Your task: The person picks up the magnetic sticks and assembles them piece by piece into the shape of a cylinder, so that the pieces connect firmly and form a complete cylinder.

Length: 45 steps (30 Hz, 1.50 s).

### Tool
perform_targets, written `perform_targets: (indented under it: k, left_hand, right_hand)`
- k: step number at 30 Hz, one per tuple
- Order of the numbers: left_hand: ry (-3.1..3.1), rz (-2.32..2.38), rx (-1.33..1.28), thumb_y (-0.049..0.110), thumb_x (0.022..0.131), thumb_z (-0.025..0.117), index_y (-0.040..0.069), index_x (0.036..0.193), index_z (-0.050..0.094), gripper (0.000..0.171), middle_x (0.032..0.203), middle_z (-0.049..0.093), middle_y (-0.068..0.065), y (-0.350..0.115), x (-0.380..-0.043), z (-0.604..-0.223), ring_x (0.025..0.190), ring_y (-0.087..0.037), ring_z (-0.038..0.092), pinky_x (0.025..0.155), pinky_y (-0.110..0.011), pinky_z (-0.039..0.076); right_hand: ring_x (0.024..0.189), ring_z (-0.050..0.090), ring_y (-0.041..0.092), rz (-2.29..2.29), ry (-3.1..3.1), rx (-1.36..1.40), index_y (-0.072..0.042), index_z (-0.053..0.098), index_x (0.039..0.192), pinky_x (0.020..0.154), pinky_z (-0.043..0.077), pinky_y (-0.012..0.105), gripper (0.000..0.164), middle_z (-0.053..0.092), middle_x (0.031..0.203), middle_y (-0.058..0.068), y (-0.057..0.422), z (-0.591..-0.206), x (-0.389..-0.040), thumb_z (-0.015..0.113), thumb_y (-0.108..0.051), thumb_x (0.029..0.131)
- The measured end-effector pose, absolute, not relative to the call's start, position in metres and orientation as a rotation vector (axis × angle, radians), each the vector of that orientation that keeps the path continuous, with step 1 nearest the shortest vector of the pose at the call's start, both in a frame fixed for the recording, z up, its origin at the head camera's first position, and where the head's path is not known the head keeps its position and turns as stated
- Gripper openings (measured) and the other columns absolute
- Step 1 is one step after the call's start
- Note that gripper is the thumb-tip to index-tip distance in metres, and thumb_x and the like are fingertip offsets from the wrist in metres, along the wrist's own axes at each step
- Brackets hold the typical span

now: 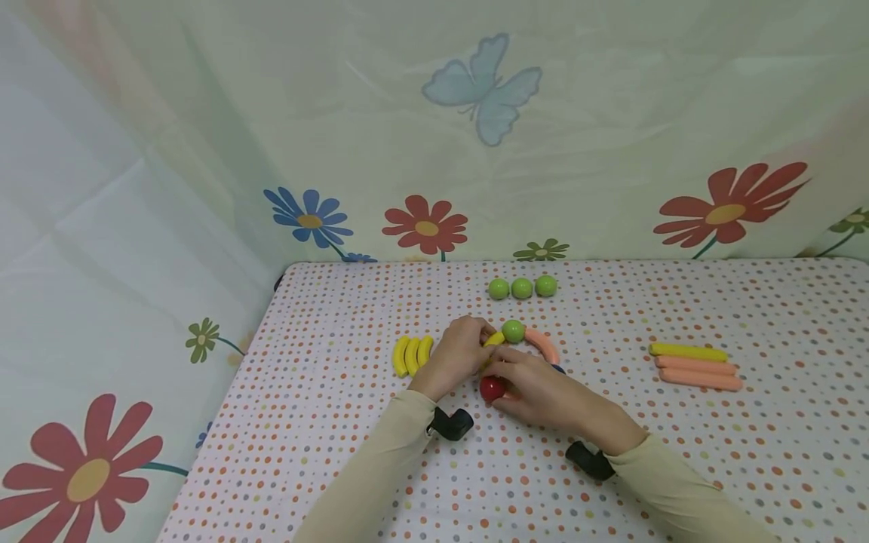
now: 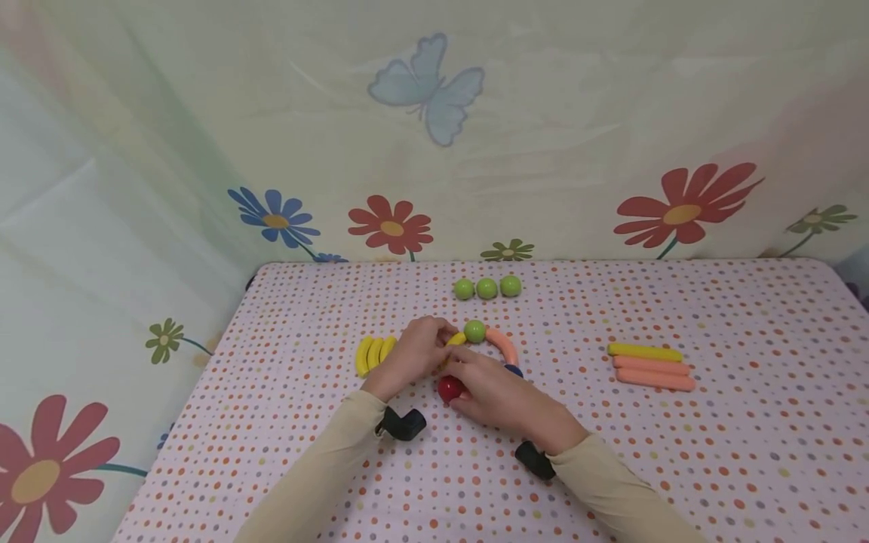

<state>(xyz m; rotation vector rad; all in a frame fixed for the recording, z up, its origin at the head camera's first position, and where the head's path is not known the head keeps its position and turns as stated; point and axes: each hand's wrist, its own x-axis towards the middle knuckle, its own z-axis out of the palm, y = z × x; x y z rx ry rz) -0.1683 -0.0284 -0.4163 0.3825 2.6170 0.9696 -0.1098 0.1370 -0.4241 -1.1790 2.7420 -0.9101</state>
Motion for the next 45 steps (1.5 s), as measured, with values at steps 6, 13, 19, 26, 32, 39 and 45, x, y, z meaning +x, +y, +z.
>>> perform_targets:
  k: [6, 13, 19, 26, 32, 39, 45]
  left_hand:
    - [2.625, 0.912, 0.334, 0.010, 0.097, 0.075, 0.002, 0.123, 0.074, 0.027, 0.096, 0.065, -0.002, -0.028, -0.170, -0.415, 0.083, -0.012, 0.055, 0.067, -0.019, 0.046]
    - [2.605, 0.923, 0.310, 0.010, 0.096, 0.076, 0.003, 0.122, 0.075, 0.027, 0.092, 0.065, 0.000, -0.029, -0.172, -0.415, 0.077, -0.011, 0.055, 0.063, -0.018, 0.044]
    - [2.586, 0.969, 0.315, 0.012, 0.097, 0.076, 0.002, 0.123, 0.074, 0.027, 0.090, 0.065, 0.000, -0.029, -0.172, -0.416, 0.070, -0.009, 0.054, 0.059, -0.017, 0.042]
    - [2.564, 0.999, 0.278, 0.011, 0.096, 0.077, 0.002, 0.123, 0.073, 0.029, 0.091, 0.062, 0.000, -0.028, -0.170, -0.415, 0.063, -0.008, 0.054, 0.054, -0.017, 0.042]
    - [2.576, 0.986, 0.262, 0.010, 0.094, 0.080, 0.003, 0.122, 0.074, 0.030, 0.094, 0.063, 0.000, -0.027, -0.167, -0.416, 0.075, -0.010, 0.055, 0.062, -0.019, 0.045]
    - [2.616, 0.943, 0.263, 0.010, 0.094, 0.080, 0.003, 0.118, 0.076, 0.026, 0.094, 0.064, 0.000, -0.025, -0.165, -0.415, 0.077, -0.011, 0.055, 0.064, -0.019, 0.046]
    - [2.659, 0.932, 0.320, 0.006, 0.093, 0.078, -0.002, 0.113, 0.076, 0.021, 0.093, 0.067, -0.004, -0.026, -0.162, -0.414, 0.066, -0.009, 0.056, 0.055, -0.019, 0.046]
  right_hand:
    - [0.100, 0.065, 0.019, -1.000, 2.832, -1.101, -0.001, 0.073, 0.105, 0.082, 0.057, 0.032, 0.032, 0.069, 0.111, 0.007, 0.129, -0.430, -0.108, 0.090, 0.001, 0.078]
    - [0.087, 0.065, 0.015, -1.128, 2.856, -0.963, -0.002, 0.073, 0.104, 0.073, 0.057, 0.027, 0.030, 0.066, 0.105, 0.006, 0.128, -0.429, -0.105, 0.089, 0.002, 0.079]
    - [0.090, 0.066, 0.022, -1.141, 2.824, -0.900, -0.003, 0.074, 0.104, 0.075, 0.058, 0.035, 0.021, 0.067, 0.105, 0.007, 0.150, -0.414, -0.116, 0.082, 0.004, 0.086]
    - [0.108, 0.064, 0.036, -0.991, 2.895, -0.850, 0.000, 0.073, 0.116, 0.084, 0.055, 0.049, 0.029, 0.064, 0.119, 0.017, 0.173, -0.398, -0.146, 0.075, 0.009, 0.088]
    - [0.100, 0.065, 0.028, -0.921, 2.802, -0.835, 0.004, 0.073, 0.121, 0.080, 0.056, 0.040, 0.032, 0.067, 0.120, 0.018, 0.171, -0.411, -0.165, 0.077, 0.006, 0.090]
    - [0.090, 0.066, 0.020, -0.964, 2.797, -0.870, 0.005, 0.074, 0.117, 0.076, 0.057, 0.035, 0.031, 0.071, 0.108, 0.012, 0.169, -0.420, -0.168, 0.081, 0.005, 0.087]
    - [0.090, 0.066, 0.018, -1.011, 2.818, -0.860, 0.003, 0.074, 0.116, 0.076, 0.058, 0.035, 0.030, 0.072, 0.111, 0.011, 0.169, -0.425, -0.166, 0.082, 0.005, 0.086]
